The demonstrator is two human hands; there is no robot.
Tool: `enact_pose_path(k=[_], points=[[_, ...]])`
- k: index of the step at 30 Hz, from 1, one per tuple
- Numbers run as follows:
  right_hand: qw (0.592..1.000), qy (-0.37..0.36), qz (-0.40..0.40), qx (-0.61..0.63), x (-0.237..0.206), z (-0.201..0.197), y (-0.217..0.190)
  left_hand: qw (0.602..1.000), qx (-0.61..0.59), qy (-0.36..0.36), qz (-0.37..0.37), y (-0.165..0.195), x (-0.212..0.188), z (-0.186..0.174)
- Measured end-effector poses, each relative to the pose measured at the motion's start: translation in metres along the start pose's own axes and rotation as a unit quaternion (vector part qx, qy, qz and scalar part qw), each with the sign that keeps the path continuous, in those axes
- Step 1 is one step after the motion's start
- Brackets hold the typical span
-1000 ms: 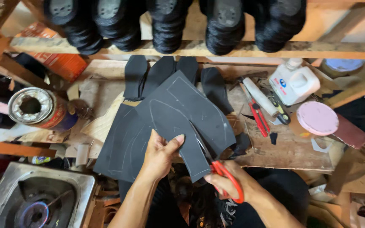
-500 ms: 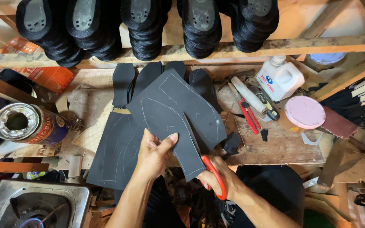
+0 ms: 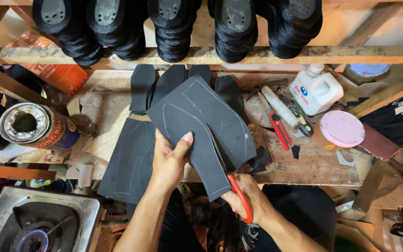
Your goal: The person uses red-handled scissors to cut black rubber shoe insoles along pre-drawn outlines on a workbench. They repeatedly trim the edges of each insole, rotate the pieces for better access, and place the finished cutouts on the table.
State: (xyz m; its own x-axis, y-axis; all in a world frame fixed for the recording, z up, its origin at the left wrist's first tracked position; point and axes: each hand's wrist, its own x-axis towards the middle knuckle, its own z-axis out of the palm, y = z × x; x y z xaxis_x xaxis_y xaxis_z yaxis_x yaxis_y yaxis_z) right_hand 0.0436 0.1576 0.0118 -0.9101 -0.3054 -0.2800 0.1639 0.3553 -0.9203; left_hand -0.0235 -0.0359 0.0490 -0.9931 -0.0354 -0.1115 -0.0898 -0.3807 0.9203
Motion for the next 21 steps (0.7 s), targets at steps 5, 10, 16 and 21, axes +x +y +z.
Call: enact_pose_path(k=[5, 10, 16, 21], points=[[1.000, -0.004, -0.005, -0.008, 0.006, 0.000, 0.004, 1.000, -0.015, -0.014, 0.019, -0.003, -0.004, -0.002], [0.992, 0.009, -0.123, 0.030, 0.011, 0.005, 0.013, 0.998, 0.023, -0.027, 0.053, -0.009, -0.007, -0.006], [0.986, 0.006, -0.164, 0.034, 0.011, 0.010, 0.015, 0.997, 0.042, -0.041, 0.048, -0.015, -0.012, -0.007], [0.992, -0.002, -0.124, 0.037, 0.004, 0.009, 0.014, 0.998, 0.024, -0.042, 0.034, -0.014, -0.014, -0.007]])
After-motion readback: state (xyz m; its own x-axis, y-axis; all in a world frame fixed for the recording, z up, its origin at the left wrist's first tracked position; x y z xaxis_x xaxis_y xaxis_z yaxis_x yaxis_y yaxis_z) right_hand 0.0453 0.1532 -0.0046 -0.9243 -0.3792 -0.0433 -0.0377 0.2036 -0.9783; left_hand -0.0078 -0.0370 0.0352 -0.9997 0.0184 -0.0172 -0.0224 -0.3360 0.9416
